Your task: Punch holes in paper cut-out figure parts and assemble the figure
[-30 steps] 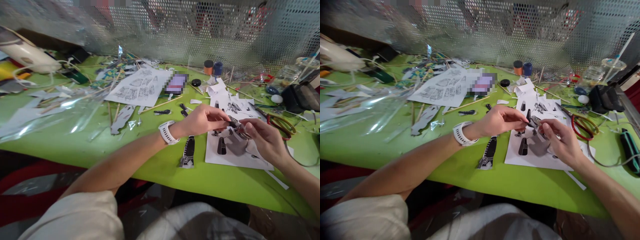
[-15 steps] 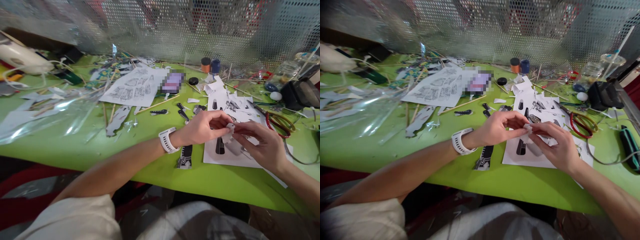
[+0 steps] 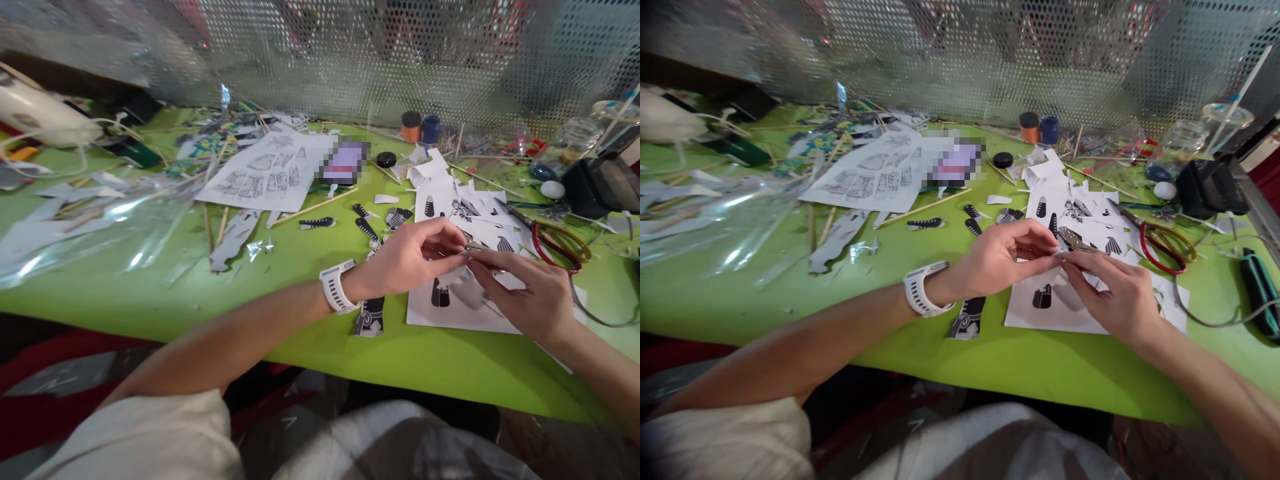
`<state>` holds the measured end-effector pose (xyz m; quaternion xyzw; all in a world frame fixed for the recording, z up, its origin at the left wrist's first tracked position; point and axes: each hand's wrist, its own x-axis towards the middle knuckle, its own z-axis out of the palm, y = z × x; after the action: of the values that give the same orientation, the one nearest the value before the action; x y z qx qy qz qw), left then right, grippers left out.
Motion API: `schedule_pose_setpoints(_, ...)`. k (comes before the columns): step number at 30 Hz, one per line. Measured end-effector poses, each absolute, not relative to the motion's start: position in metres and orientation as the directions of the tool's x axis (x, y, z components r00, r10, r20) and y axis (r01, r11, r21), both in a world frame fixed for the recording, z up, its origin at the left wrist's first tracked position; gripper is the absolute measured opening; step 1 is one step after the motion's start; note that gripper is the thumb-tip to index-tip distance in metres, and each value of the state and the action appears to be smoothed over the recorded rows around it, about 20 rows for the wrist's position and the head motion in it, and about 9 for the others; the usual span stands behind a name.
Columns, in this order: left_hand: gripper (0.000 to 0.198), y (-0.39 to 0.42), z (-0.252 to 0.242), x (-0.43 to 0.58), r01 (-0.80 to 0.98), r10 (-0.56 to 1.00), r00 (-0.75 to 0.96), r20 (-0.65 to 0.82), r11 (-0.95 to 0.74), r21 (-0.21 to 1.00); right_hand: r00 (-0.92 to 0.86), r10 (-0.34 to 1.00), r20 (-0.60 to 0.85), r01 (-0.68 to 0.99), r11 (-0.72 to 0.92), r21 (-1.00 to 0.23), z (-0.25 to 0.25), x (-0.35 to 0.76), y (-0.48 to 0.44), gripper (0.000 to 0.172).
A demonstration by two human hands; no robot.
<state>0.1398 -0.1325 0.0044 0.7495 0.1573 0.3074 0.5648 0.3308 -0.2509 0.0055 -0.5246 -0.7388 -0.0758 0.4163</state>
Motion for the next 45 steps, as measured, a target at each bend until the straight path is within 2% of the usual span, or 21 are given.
schedule_pose_setpoints(8,0.013,-0.134,0.003,0.14,-0.092,0.55,0.788,0.275,-0.335,0.938,-0.157,0.653,0.741,0.876,0.438,-0.2,-0.002,0.337,-0.25,0.02)
schedule_pose_setpoints(14,0.015,-0.137,-0.002,0.141,-0.113,0.514,0.766,0.385,-0.482,0.869,-0.194,0.638,0.745,0.91,0.401,-0.106,-0.005,0.34,-0.251,0.022)
schedule_pose_setpoints(19,0.013,-0.141,-0.003,0.14,-0.09,0.509,0.759,0.405,-0.535,0.84,-0.25,0.638,0.728,0.923,0.384,-0.019,-0.001,0.338,-0.252,0.021)
schedule_pose_setpoints(30,0.014,-0.138,-0.005,0.14,-0.123,0.41,0.746,0.524,-0.688,0.715,-0.223,0.693,0.686,0.925,0.372,-0.074,0.004,0.335,-0.251,0.017)
schedule_pose_setpoints(45,0.013,-0.139,0.0,0.14,-0.094,0.443,0.753,0.487,-0.66,0.745,-0.198,0.701,0.685,0.911,0.389,-0.135,0.004,0.334,-0.252,0.02)
